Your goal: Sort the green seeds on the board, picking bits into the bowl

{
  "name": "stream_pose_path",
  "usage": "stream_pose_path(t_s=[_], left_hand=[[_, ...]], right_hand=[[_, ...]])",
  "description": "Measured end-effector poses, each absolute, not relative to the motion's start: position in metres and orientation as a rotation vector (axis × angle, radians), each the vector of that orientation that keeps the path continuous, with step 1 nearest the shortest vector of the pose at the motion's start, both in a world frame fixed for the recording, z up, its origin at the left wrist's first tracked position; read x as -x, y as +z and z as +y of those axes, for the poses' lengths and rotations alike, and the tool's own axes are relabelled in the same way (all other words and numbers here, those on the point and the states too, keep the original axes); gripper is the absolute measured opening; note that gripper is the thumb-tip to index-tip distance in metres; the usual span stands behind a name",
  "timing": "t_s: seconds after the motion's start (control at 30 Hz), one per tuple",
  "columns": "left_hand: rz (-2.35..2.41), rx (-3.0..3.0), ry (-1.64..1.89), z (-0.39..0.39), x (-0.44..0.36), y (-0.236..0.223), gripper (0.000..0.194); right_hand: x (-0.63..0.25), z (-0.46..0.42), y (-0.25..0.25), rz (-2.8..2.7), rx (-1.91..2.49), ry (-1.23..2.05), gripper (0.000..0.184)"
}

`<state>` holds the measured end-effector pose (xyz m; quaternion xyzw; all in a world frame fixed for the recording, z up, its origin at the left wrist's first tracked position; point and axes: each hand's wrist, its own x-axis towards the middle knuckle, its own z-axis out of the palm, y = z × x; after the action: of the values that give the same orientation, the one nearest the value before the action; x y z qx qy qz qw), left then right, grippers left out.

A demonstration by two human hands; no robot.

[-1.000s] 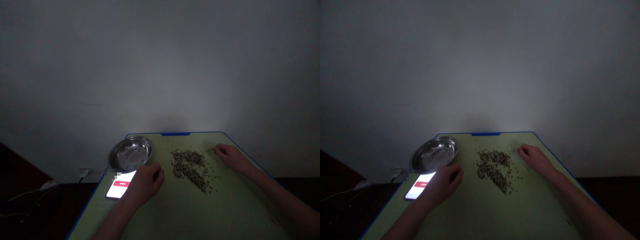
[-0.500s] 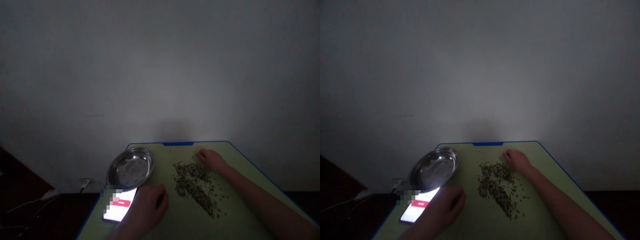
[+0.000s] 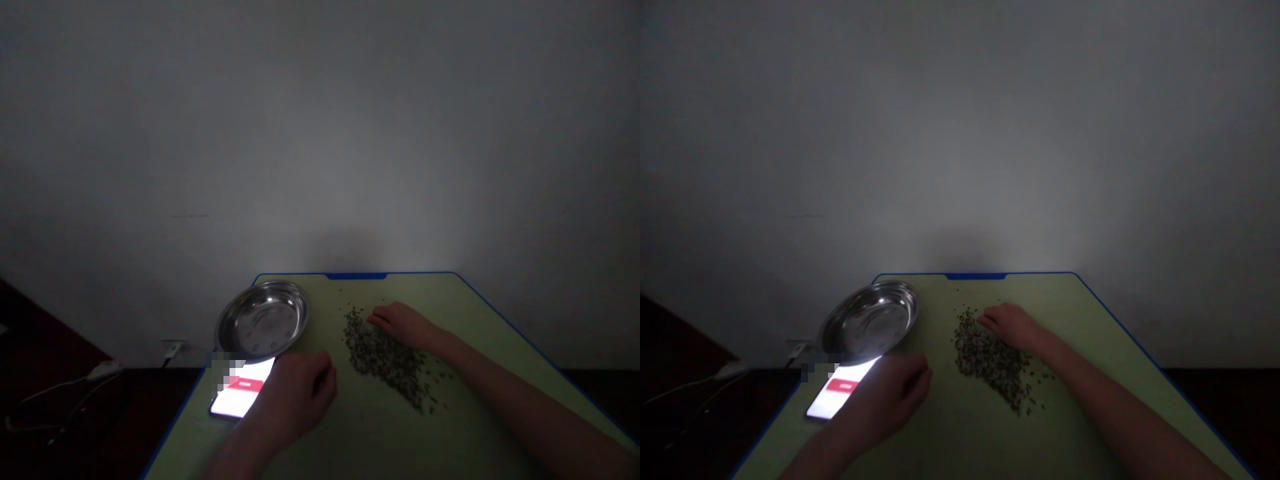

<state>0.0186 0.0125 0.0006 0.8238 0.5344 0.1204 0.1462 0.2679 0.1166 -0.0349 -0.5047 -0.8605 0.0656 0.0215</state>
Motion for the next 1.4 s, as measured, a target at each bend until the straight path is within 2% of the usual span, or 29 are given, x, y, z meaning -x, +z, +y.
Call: stream_pose_path(t_s=[0.3,0.63,0.83,1.1,1.4], left_hand=[[1.516,-2.393,0.415,0.015,-0.019,-0.002,0.024],[1.506,-2.392,0.401,0.015,-0.021,-0.004,0.025],[1.489,-2.387,0.39,0.015,-0.021,-0.003,0.025],[1.489,-2.402,0.366,0.015,-0.022,-0.003,0.026],[1.486,-2.396,0.389,0.016,-0.022,-0.004,0.025]], right_hand=[[-0.264,0.072,-0.027,-2.673,1.525,0.108,0.023],[-0.249,0.038,-0.028,-2.67,1.386,-0.021,0.033],[-0.276,0.042,-0.02,-2.586,1.433,-0.081,0.04],[-0.311,-0.007,-0.021,-2.62,1.321,0.03,0.047],[-0.271,-0.016,-0.032,-2.725,1.207,0.002,0.042]])
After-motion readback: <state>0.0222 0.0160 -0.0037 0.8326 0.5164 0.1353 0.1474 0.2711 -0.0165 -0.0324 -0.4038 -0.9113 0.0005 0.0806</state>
